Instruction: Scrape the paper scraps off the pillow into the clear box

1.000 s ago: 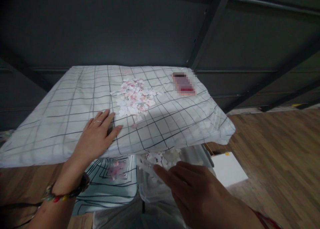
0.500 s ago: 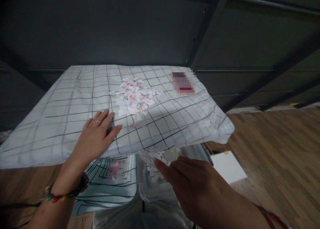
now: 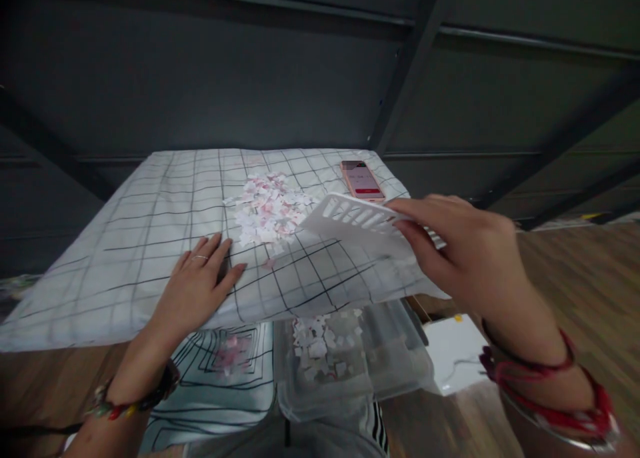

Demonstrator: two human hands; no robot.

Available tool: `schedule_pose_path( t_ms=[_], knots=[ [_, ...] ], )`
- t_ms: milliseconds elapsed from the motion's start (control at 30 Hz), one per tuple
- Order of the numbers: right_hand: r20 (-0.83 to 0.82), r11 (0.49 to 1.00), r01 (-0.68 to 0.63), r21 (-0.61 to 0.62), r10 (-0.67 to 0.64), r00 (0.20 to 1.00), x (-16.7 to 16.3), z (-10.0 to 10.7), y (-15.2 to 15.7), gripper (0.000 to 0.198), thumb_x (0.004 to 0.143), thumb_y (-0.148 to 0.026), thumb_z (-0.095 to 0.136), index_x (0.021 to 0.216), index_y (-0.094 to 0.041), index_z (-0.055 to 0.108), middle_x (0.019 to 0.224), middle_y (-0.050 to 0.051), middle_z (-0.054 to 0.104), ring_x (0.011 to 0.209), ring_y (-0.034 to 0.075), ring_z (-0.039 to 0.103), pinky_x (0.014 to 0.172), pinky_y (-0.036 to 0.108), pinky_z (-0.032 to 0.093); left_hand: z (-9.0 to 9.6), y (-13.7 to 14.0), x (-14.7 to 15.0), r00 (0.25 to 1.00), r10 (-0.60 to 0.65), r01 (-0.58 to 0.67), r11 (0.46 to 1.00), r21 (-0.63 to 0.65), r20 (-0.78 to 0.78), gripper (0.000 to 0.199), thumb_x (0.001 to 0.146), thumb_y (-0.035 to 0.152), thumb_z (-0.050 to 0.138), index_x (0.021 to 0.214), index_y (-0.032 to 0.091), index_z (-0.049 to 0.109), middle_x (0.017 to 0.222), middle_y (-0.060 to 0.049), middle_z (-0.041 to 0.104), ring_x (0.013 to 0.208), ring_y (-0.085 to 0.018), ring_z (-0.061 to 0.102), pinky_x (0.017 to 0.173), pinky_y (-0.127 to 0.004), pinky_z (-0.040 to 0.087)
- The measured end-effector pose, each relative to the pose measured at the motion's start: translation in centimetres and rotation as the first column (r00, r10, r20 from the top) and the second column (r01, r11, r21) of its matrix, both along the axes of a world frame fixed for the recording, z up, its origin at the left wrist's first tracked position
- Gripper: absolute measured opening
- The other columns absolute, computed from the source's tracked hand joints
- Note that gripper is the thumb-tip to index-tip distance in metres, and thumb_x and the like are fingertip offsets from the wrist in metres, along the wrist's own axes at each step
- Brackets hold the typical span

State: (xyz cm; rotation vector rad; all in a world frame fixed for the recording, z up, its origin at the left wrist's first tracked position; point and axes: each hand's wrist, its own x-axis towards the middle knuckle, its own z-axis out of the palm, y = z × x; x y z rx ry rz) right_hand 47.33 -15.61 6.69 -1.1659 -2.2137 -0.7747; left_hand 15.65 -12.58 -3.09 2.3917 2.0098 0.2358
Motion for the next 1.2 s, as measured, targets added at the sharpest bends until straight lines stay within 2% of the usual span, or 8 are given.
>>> schedule_pose_path(
  t_ms=[133, 267, 433, 533, 633, 833, 1000, 1200],
  knots=[
    [0.035, 0.996, -0.088, -0.001, 0.088, 0.995, -1.1, -1.2, 2.7, 0.015, 0.087, -0.016, 0.049, 0.095, -0.017, 0.062, 0.075, 0.004, 0.068, 0.068, 0.017, 0.061, 0.062, 0.030, 0.043, -0.1, 0.0, 0.0, 1.000, -0.001, 0.001, 1.000, 0.004, -0.001, 0.059, 0.092, 0.045, 0.033, 0.137, 0.007, 0.042, 0.148, -0.017, 0.035, 0.138, -0.033, 0.027, 0.110, -0.049, 0.026],
    [0.012, 0.989, -0.149, -0.011, 0.149, 0.989, -2.1, -2.0, 3.5, 0.012, 0.084, -0.013, 0.051, 0.091, -0.016, 0.060, 0.075, 0.003, 0.067, 0.070, 0.017, 0.060, 0.065, 0.031, 0.044, -0.2, 0.0, -0.1, 1.000, -0.004, 0.004, 1.000, 0.009, 0.006, 0.059, 0.092, 0.046, 0.032, 0.137, 0.009, 0.042, 0.148, -0.015, 0.036, 0.138, -0.032, 0.028, 0.110, -0.050, 0.027],
    [-0.030, 0.990, -0.138, -0.001, 0.138, 0.990, -2.7, -1.7, 3.2, 0.013, 0.083, -0.010, 0.051, 0.091, -0.017, 0.059, 0.075, 0.005, 0.067, 0.070, 0.018, 0.060, 0.064, 0.032, 0.046, 0.0, 0.0, 0.0, 1.000, 0.001, -0.001, 1.000, -0.001, -0.003, 0.058, 0.092, 0.045, 0.034, 0.137, 0.009, 0.042, 0.149, -0.016, 0.035, 0.138, -0.033, 0.028, 0.110, -0.049, 0.026],
    [-0.047, 0.982, -0.189, -0.013, 0.189, 0.981, -2.8, -1.9, 3.1, 0.014, 0.084, -0.009, 0.051, 0.093, -0.017, 0.059, 0.077, 0.005, 0.067, 0.072, 0.019, 0.060, 0.066, 0.033, 0.047, -0.1, 0.0, -0.1, 1.000, -0.002, 0.002, 1.000, -0.001, -0.003, 0.058, 0.092, 0.045, 0.034, 0.137, 0.008, 0.042, 0.148, -0.017, 0.035, 0.138, -0.033, 0.028, 0.111, -0.049, 0.025],
    [-0.035, 0.969, -0.244, -0.033, 0.243, 0.969, -2.7, -2.1, 3.0, 0.017, 0.084, -0.008, 0.050, 0.095, -0.018, 0.058, 0.077, 0.004, 0.067, 0.072, 0.018, 0.060, 0.066, 0.032, 0.048, -0.1, 0.1, -0.1, 1.000, -0.002, 0.002, 1.000, 0.002, -0.002, 0.058, 0.092, 0.045, 0.035, 0.136, 0.007, 0.043, 0.148, -0.017, 0.036, 0.138, -0.032, 0.028, 0.111, -0.048, 0.025],
    [-0.029, 0.969, -0.244, -0.044, 0.243, 0.970, -2.6, -2.2, 2.4, 0.020, 0.083, -0.004, 0.050, 0.096, -0.017, 0.057, 0.077, 0.004, 0.065, 0.073, 0.017, 0.058, 0.067, 0.033, 0.047, 0.0, 0.0, 0.0, 1.000, 0.004, -0.004, 1.000, -0.008, 0.004, 0.058, 0.092, 0.043, 0.036, 0.136, 0.007, 0.043, 0.148, -0.017, 0.036, 0.138, -0.032, 0.028, 0.111, -0.049, 0.025],
    [0.026, 0.959, -0.285, 0.008, 0.285, 0.958, -3.6, -2.5, 1.8, 0.028, 0.079, 0.001, 0.049, 0.098, -0.017, 0.057, 0.076, 0.003, 0.063, 0.070, 0.016, 0.056, 0.061, 0.030, 0.043, 0.0, 0.0, 0.0, 1.000, -0.003, 0.003, 1.000, 0.024, 0.012, 0.056, 0.092, 0.043, 0.036, 0.135, 0.007, 0.044, 0.147, -0.017, 0.038, 0.137, -0.033, 0.030, 0.110, -0.050, 0.027],
    [0.034, 0.957, -0.290, -0.004, 0.290, 0.956, -4.1, -1.9, 0.8, 0.029, 0.077, 0.002, 0.050, 0.097, -0.018, 0.056, 0.076, 0.003, 0.064, 0.068, 0.015, 0.055, 0.059, 0.030, 0.043, -0.1, -0.1, 0.0, 1.000, -0.011, 0.011, 0.999, 0.033, 0.022, 0.057, 0.092, 0.044, 0.034, 0.135, 0.008, 0.045, 0.147, -0.017, 0.038, 0.137, -0.033, 0.030, 0.110, -0.049, 0.027]
  ],
)
